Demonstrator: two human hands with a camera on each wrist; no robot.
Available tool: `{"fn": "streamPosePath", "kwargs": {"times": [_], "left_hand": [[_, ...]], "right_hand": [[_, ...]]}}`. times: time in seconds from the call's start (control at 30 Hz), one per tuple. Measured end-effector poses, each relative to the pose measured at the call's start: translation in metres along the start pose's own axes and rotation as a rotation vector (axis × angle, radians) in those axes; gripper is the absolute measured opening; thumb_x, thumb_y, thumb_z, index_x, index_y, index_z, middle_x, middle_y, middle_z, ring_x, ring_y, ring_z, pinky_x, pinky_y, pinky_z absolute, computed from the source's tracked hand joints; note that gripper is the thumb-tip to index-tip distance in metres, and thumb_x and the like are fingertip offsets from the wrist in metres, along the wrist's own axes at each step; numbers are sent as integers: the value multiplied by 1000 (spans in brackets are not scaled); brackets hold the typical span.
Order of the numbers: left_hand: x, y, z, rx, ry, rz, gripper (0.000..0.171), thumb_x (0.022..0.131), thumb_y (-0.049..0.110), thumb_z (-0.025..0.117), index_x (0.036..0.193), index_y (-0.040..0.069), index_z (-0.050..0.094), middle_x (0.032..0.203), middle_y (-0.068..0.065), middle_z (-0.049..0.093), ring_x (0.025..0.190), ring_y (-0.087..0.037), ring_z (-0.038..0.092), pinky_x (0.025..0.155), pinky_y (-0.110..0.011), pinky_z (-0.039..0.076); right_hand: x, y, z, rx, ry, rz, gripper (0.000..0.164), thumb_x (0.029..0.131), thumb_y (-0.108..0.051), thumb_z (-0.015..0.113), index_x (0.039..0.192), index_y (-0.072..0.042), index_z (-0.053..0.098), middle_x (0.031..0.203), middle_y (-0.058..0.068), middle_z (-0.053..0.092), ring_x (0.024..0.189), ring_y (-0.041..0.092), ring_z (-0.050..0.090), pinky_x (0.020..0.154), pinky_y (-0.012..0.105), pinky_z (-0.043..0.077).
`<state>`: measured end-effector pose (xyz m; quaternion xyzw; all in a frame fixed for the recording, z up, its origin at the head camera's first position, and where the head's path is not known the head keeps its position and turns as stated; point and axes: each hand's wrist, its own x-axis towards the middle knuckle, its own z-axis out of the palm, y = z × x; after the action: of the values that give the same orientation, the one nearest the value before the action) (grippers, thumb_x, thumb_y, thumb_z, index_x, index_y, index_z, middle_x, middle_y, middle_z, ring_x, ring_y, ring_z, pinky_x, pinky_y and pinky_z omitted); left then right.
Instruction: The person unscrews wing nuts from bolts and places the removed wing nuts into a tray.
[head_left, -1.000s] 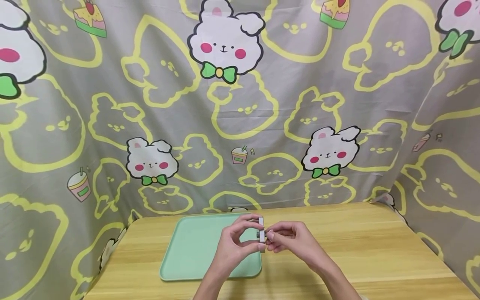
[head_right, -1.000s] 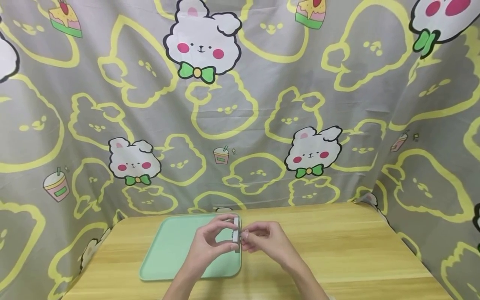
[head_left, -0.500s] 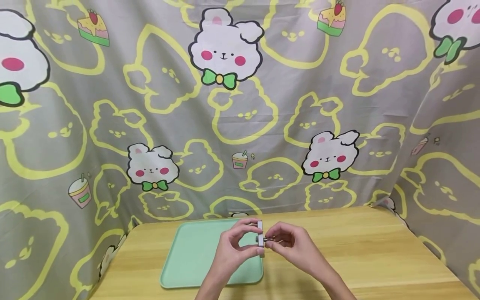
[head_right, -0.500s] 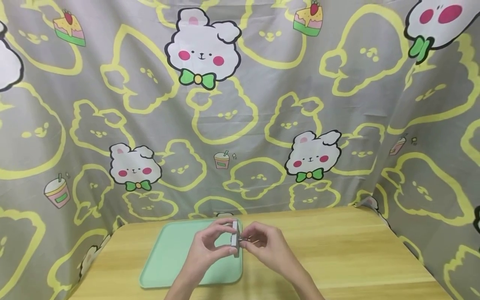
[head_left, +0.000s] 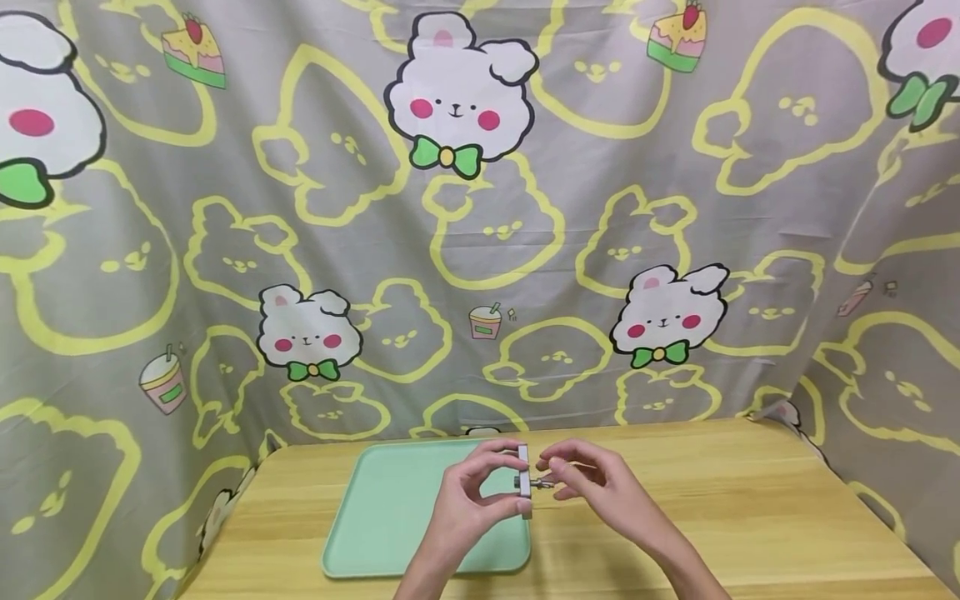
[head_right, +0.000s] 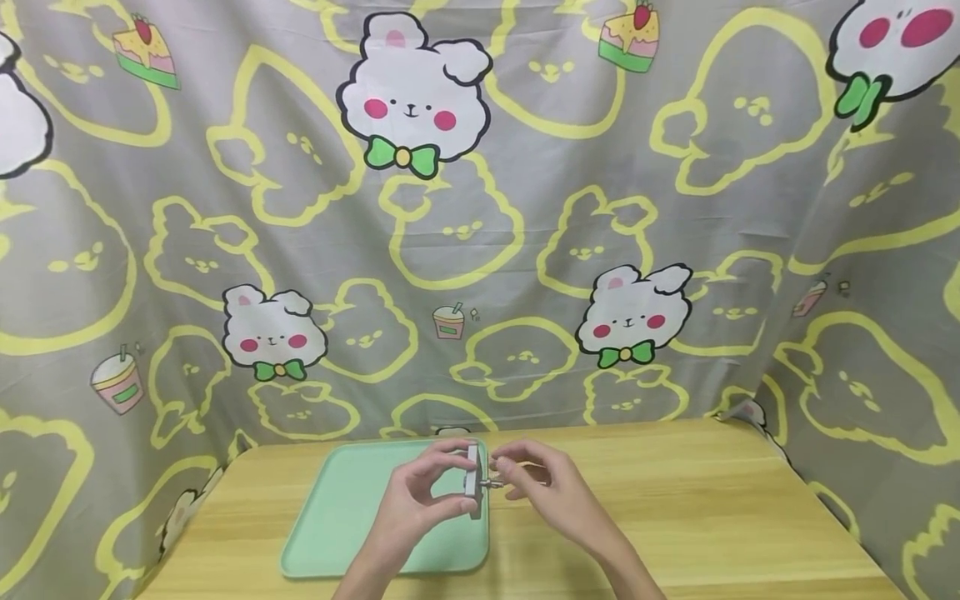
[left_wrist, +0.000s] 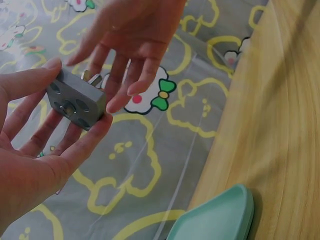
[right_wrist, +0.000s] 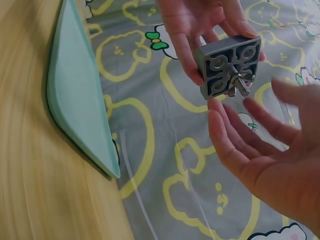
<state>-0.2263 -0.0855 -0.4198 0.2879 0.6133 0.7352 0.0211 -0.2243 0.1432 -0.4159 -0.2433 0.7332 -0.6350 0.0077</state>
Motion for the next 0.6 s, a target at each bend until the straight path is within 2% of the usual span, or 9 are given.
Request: {"fn": "streamPosePath", "kwargs": {"times": [0.07,0.17,0.33,0.5,0.6], "left_hand": [[-1,0,0,4,6,-17,39,80,-3,85,115,-6,69,141,-21,52,133,-41,52,92,-48,60],[-2,1,1,12,11,-33,38,80,-3,85,115,-6,70,141,-20,53,133,-37,53,91,-47,60],[-2,2,2,22,20,-45,36,80,-8,82,114,-5,70,142,-19,53,131,-31,55,91,-47,60],[-2,2,2,19,12,-33,36,80,-11,81,114,-5,70,142,-20,53,132,-36,53,91,-48,60],[-1,1,3,12,2,-28,36,80,-11,81,114,-5,70,141,-21,53,133,-42,51,91,-47,60]], "right_hand": [[1,0,0,58,-9,41,31,110,-23,50,122,2,64,119,26,65,104,34,72,84,39,63],[2,0,1,148,-32,104,36,111,-26,48,120,6,64,117,25,65,103,37,72,84,40,63],[0,1,5,219,-47,182,41,109,-29,52,117,10,63,107,20,70,91,29,74,79,37,64],[0,2,5,244,-36,237,42,108,-32,56,115,9,65,101,21,72,86,24,75,77,35,64],[-1,2,6,257,-47,241,39,107,-30,57,115,7,66,100,19,72,86,23,74,78,35,64]]}}
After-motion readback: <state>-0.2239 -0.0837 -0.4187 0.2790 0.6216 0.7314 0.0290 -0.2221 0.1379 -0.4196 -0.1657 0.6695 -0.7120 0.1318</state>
